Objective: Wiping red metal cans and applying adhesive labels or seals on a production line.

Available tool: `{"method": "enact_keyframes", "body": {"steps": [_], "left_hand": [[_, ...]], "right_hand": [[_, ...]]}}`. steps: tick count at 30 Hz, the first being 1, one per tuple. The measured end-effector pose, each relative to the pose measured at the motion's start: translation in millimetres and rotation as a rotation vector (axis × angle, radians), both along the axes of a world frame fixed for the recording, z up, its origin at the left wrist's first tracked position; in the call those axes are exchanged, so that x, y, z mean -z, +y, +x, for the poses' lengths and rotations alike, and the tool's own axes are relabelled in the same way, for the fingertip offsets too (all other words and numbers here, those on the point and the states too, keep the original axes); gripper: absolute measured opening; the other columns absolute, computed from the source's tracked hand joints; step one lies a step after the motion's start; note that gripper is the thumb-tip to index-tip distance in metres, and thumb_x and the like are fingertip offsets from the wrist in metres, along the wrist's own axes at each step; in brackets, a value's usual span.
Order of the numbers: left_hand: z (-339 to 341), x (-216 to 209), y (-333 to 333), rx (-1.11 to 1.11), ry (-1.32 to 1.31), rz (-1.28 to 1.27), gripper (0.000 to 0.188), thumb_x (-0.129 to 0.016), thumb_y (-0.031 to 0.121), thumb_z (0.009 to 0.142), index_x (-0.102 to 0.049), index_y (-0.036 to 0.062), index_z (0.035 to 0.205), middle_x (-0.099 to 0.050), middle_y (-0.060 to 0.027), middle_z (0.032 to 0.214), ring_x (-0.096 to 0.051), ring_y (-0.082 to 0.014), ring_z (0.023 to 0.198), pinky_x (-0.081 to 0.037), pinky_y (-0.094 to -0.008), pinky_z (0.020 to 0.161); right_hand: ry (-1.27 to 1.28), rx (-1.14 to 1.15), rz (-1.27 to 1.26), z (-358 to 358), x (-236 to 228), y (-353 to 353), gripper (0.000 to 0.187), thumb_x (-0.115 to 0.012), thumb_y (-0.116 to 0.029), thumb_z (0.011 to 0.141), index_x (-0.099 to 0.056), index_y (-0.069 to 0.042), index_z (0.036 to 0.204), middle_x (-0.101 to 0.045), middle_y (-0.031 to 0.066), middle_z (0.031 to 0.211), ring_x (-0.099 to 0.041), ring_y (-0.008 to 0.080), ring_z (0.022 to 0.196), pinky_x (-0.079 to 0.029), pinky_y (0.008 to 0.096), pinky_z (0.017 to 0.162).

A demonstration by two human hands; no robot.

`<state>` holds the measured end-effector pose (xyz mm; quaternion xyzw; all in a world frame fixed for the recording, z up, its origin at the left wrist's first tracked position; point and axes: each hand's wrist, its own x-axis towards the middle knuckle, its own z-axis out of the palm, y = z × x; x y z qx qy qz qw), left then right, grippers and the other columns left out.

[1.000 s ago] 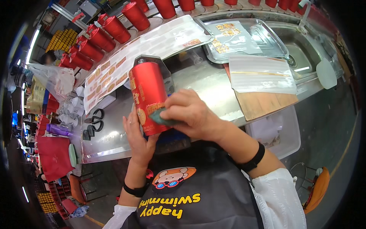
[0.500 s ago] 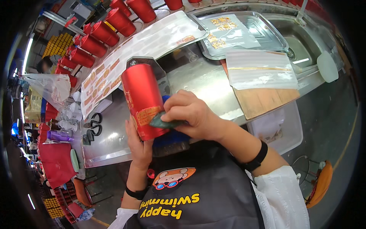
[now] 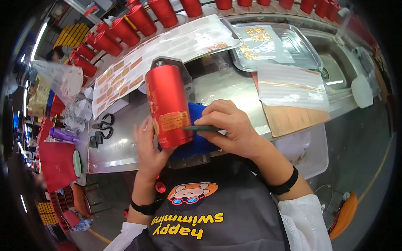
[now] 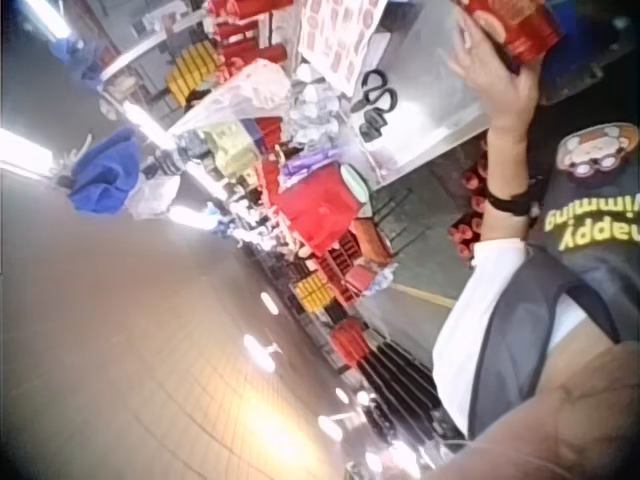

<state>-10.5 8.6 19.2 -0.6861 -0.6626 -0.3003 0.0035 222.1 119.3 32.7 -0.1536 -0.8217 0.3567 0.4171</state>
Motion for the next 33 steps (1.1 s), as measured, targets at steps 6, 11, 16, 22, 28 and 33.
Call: {"method": "enact_keyframes", "body": {"steps": [6, 11, 16, 22, 28, 33], "left_hand": [[4, -13, 2, -0.013, 0.135, 0.216, 0.088, -0.071, 0.055, 0.075, -0.043, -0.0006, 0.137, -0.054, -0.0157, 0.13, -0.043, -0.0359, 0.125, -0.014, -0.0592, 0.11], [2, 6, -1, -0.05, 0.026, 0.032, 0.089, -0.072, 0.055, 0.074, -0.044, -0.001, 0.137, -0.055, -0.0172, 0.129, -0.044, -0.0384, 0.123, -0.016, -0.06, 0.11], [6, -2, 2, -0.047, 0.087, 0.143, 0.088, -0.075, 0.051, 0.072, -0.046, -0.0006, 0.136, -0.057, -0.0172, 0.124, -0.045, -0.0378, 0.122, -0.016, -0.0602, 0.109], [8, 11, 3, -0.023, -0.054, 0.198, 0.089, -0.077, 0.045, 0.071, -0.041, -0.0004, 0.139, -0.057, -0.0171, 0.124, -0.044, -0.0402, 0.122, -0.017, -0.0608, 0.109], [5, 23, -1, -0.032, -0.142, 0.13, 0.091, -0.075, 0.046, 0.073, -0.037, -0.0011, 0.141, -0.055, -0.018, 0.128, -0.043, -0.042, 0.122, -0.018, -0.0612, 0.108], [1, 3, -3, -0.024, 0.054, 0.0, 0.091, -0.074, 0.047, 0.073, -0.037, -0.0039, 0.139, -0.055, -0.0197, 0.126, -0.044, -0.0409, 0.122, -0.017, -0.0612, 0.108]], "right_hand": [[-0.025, 0.123, -0.003, -7, -19, 0, 0.027, -0.072, -0.003, 0.073, -0.064, -0.005, 0.098, -0.059, 0.01, 0.083, -0.056, 0.0263, 0.076, -0.044, 0.034, 0.069], [-0.085, 0.11, 0.049, -20, -33, -3, 0.029, -0.071, -0.001, 0.071, -0.063, -0.006, 0.099, -0.056, 0.0083, 0.081, -0.055, 0.0259, 0.077, -0.042, 0.0365, 0.072], [-0.178, 0.156, 0.546, -34, -44, -5, 0.03, -0.07, -0.003, 0.064, -0.063, -0.01, 0.093, -0.055, 0.0035, 0.084, -0.054, 0.0213, 0.076, -0.039, 0.038, 0.074], [-0.235, 0.002, 0.39, -30, -42, -15, 0.03, -0.074, -0.007, 0.062, -0.063, -0.011, 0.09, -0.053, 0.0014, 0.083, -0.054, 0.0203, 0.078, -0.038, 0.0365, 0.075], [-0.146, 0.072, 0.377, -34, -52, -8, 0.033, -0.076, -0.008, 0.06, -0.064, -0.012, 0.091, -0.055, 0.0014, 0.085, -0.055, 0.0213, 0.078, -0.037, 0.0374, 0.076], [-0.26, -0.056, 0.385, -32, -49, -14, 0.032, -0.078, -0.007, 0.061, -0.066, -0.011, 0.091, -0.058, 0.0023, 0.085, -0.057, 0.0204, 0.079, -0.038, 0.0386, 0.077]]}}
